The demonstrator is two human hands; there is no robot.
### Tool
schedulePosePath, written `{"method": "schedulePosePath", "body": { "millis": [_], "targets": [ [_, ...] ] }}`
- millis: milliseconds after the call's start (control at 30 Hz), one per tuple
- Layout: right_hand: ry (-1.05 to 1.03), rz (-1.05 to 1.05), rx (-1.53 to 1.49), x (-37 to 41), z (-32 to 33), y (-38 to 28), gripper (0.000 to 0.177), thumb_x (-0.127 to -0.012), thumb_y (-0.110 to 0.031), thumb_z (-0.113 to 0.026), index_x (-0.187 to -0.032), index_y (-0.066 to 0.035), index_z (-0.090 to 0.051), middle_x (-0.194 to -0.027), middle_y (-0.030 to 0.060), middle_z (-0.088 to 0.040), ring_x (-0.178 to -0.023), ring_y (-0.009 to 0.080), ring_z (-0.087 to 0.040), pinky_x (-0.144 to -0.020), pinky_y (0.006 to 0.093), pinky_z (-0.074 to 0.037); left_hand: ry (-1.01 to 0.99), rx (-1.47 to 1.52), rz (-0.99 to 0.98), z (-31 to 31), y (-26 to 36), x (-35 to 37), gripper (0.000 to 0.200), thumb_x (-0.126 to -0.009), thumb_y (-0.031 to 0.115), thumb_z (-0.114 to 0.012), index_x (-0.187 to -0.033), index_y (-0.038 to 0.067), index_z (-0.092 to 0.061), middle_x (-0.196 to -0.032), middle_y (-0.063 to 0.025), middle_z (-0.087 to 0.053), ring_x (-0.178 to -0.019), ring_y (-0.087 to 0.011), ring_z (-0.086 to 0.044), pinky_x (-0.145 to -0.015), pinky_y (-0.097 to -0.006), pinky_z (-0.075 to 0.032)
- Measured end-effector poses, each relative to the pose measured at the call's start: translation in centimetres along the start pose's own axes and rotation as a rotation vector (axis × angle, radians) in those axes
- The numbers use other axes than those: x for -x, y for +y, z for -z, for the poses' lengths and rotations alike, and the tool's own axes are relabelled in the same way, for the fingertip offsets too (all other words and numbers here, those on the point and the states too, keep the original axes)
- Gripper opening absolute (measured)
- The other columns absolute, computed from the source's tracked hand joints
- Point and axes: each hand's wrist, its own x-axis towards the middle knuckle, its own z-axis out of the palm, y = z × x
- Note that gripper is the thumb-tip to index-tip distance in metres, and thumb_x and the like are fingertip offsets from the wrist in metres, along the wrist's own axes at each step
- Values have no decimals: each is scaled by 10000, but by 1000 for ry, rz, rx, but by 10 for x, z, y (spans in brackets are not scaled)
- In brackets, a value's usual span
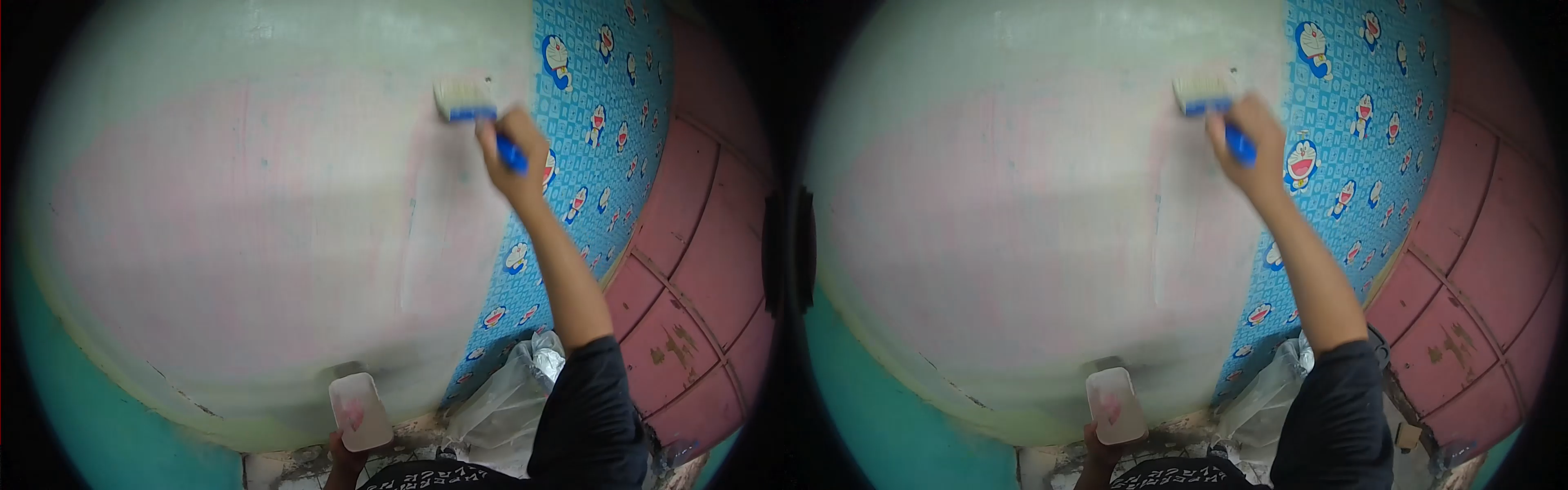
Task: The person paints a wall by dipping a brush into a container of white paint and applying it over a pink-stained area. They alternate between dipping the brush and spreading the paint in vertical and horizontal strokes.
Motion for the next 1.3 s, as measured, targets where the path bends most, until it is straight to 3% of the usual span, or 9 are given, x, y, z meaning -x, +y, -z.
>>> {"method": "schedulePosePath", "body": {
  "millis": [233,367,567,667,800,867,967,1133,1300],
  "targets": [
    [-401,-264,-295,202,28,-98,144,-800,28,-684,-721,-43,-588,-702,121,-569,-618,276,-588,-551,358,-460,-43,87,31,-11,4,11,608,-907,400,-435,-1392,39,-501,-1291,-138,-593,-1181,-303,-595,-1020,-467,-485],
    [-503,-493,-492,229,31,-93,170,-848,-13,-692,-741,-28,-561,-719,108,-559,-627,271,-565,-553,363,-442,-49,116,22,23,-12,7,602,-919,430,-454,-1370,38,-520,-1276,-132,-605,-1159,-297,-608,-1000,-465,-497],
    [-201,-561,-365,68,8,5,278,-904,-98,-697,-664,-28,-574,-672,45,-605,-647,114,-597,-603,282,-449,-111,71,48,7,-5,12,627,-930,473,-487,-1369,27,-516,-1313,-144,-602,-1207,-312,-601,-1011,-474,-496],
    [-41,-521,-276,-44,10,15,351,-935,-203,-692,-669,-45,-526,-625,81,-677,-619,101,-644,-587,262,-456,-144,69,64,0,1,12,633,-931,475,-507,-1375,25,-509,-1320,-146,-602,-1222,-314,-597,-1014,-475,-500],
    [249,-340,-387,-81,-3,11,305,-893,-151,-742,-685,-32,-554,-683,52,-627,-566,130,-577,-564,283,-428,-65,-87,24,21,0,7,649,-923,470,-514,-1397,27,-489,-1324,-149,-599,-1233,-307,-591,-1031,-471,-487],
    [228,-7,35,-55,-4,16,270,-867,-108,-757,-692,-31,-566,-681,72,-540,-558,175,-516,-544,315,-402,-53,-200,-22,34,-2,7,655,-922,467,-502,-1408,29,-478,-1326,-151,-597,-1231,-306,-593,-1039,-471,-479],
    [67,-2,-15,8,-12,-4,272,-825,-25,-720,-674,-31,-494,-647,103,-446,-547,220,-455,-505,343,-359,-36,-49,-13,25,0,12,654,-919,456,-497,-1416,31,-472,-1326,-152,-598,-1224,-309,-598,-1047,-474,-474],
    [-370,-468,-295,38,12,-42,273,-846,-6,-672,-669,-3,-465,-630,65,-480,-548,152,-574,-510,286,-414,31,-14,-7,18,6,19,655,-914,447,-500,-1421,34,-469,-1328,-149,-597,-1217,-318,-604,-1045,-479,-481],
    [-289,-517,-378,-47,12,22,313,-939,-92,-669,-662,-62,-525,-662,41,-621,-628,145,-688,-627,266,-524,-17,18,22,39,3,10,658,-920,449,-482,-1430,34,-462,-1335,-156,-593,-1230,-330,-597,-1048,-490,-479]
  ]
}}
